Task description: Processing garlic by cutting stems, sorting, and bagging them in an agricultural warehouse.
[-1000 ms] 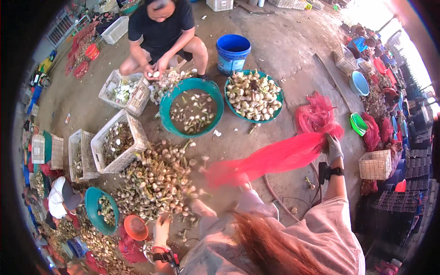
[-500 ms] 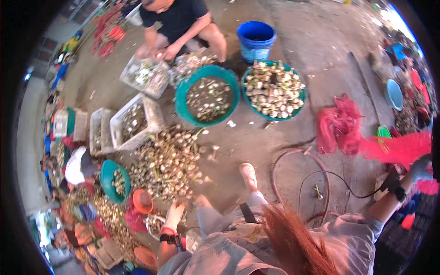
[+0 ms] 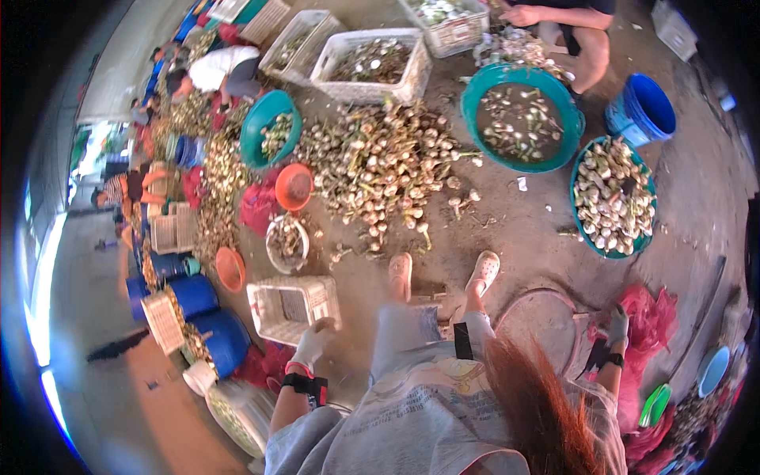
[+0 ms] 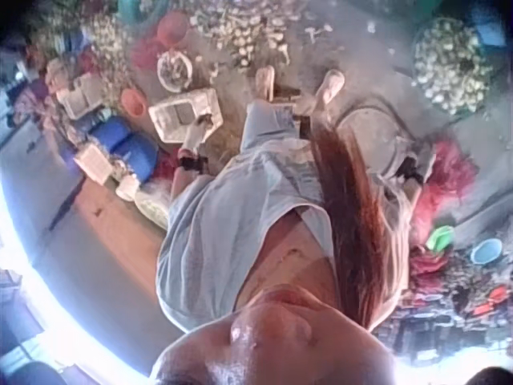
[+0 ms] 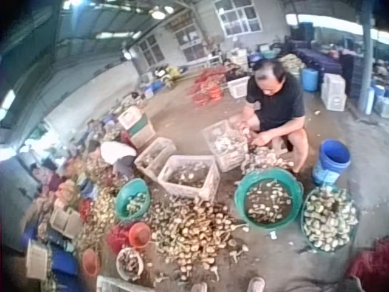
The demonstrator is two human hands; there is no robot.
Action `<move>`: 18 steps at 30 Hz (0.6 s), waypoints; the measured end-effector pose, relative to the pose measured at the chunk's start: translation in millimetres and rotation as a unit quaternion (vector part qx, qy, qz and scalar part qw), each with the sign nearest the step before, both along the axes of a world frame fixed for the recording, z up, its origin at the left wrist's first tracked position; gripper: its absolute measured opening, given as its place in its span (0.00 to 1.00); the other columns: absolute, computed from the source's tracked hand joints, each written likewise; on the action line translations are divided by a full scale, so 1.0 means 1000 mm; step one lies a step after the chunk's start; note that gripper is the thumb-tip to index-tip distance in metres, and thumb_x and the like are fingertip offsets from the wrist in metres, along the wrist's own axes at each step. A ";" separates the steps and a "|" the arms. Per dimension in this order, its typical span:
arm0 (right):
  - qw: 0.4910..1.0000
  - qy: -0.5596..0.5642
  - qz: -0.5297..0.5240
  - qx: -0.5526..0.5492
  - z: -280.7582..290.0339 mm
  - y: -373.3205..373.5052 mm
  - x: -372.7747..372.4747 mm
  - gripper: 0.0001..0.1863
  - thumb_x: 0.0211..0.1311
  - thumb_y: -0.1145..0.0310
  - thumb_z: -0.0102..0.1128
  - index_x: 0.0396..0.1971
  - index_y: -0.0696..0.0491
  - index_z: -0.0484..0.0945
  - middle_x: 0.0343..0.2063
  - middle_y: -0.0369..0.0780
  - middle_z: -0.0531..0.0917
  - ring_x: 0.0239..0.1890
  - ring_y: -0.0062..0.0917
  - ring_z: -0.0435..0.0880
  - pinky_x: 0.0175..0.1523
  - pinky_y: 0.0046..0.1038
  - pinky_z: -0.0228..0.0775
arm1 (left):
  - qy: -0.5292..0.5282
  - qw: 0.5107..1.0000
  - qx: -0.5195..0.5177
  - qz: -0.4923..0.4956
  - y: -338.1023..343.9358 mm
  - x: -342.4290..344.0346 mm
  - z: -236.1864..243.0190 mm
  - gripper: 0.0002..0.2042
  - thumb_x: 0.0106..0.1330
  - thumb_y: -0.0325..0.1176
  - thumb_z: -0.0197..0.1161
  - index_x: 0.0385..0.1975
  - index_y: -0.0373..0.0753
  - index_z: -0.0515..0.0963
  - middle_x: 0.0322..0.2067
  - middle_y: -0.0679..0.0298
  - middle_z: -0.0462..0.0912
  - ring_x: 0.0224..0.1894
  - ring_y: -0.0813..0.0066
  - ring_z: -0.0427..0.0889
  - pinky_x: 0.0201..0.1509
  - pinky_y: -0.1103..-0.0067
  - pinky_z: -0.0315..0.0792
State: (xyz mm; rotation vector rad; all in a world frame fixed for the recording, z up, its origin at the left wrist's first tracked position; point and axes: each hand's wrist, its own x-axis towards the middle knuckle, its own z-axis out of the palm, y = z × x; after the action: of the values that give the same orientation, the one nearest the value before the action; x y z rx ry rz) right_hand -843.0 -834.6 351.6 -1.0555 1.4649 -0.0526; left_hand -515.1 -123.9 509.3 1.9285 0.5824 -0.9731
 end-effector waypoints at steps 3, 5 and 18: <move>0.997 -0.020 0.060 -0.037 0.017 -0.023 0.078 0.16 0.66 0.66 0.48 0.53 0.50 0.70 0.32 0.35 0.79 0.22 0.21 0.77 0.25 0.20 0.71 | 0.011 0.999 0.010 0.028 0.016 -0.044 -0.004 0.18 0.61 0.32 0.55 0.52 0.40 0.74 0.35 0.68 0.79 0.29 0.85 0.75 0.29 0.85 0.69; 0.990 -0.066 0.101 -0.079 0.024 -0.031 0.123 0.16 0.66 0.66 0.47 0.53 0.51 0.70 0.31 0.36 0.79 0.22 0.20 0.77 0.25 0.19 0.70 | 0.038 0.993 0.095 -0.055 0.020 -0.058 -0.003 0.19 0.61 0.35 0.57 0.53 0.42 0.74 0.34 0.66 0.81 0.29 0.82 0.76 0.31 0.84 0.70; 0.956 -0.089 0.256 0.108 0.006 0.145 0.222 0.14 0.67 0.66 0.47 0.50 0.53 0.72 0.29 0.38 0.79 0.19 0.20 0.77 0.21 0.20 0.67 | -0.015 0.805 0.341 -0.486 0.099 0.024 0.031 0.14 0.59 0.42 0.55 0.40 0.44 0.79 0.31 0.53 0.82 0.37 0.52 0.81 0.43 0.63 0.73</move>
State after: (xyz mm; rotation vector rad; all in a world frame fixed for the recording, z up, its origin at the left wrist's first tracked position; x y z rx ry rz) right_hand -621.5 -689.8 357.6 -1.1864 0.9766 0.3664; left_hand -490.9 -25.1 540.2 2.9979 -0.2061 -1.4608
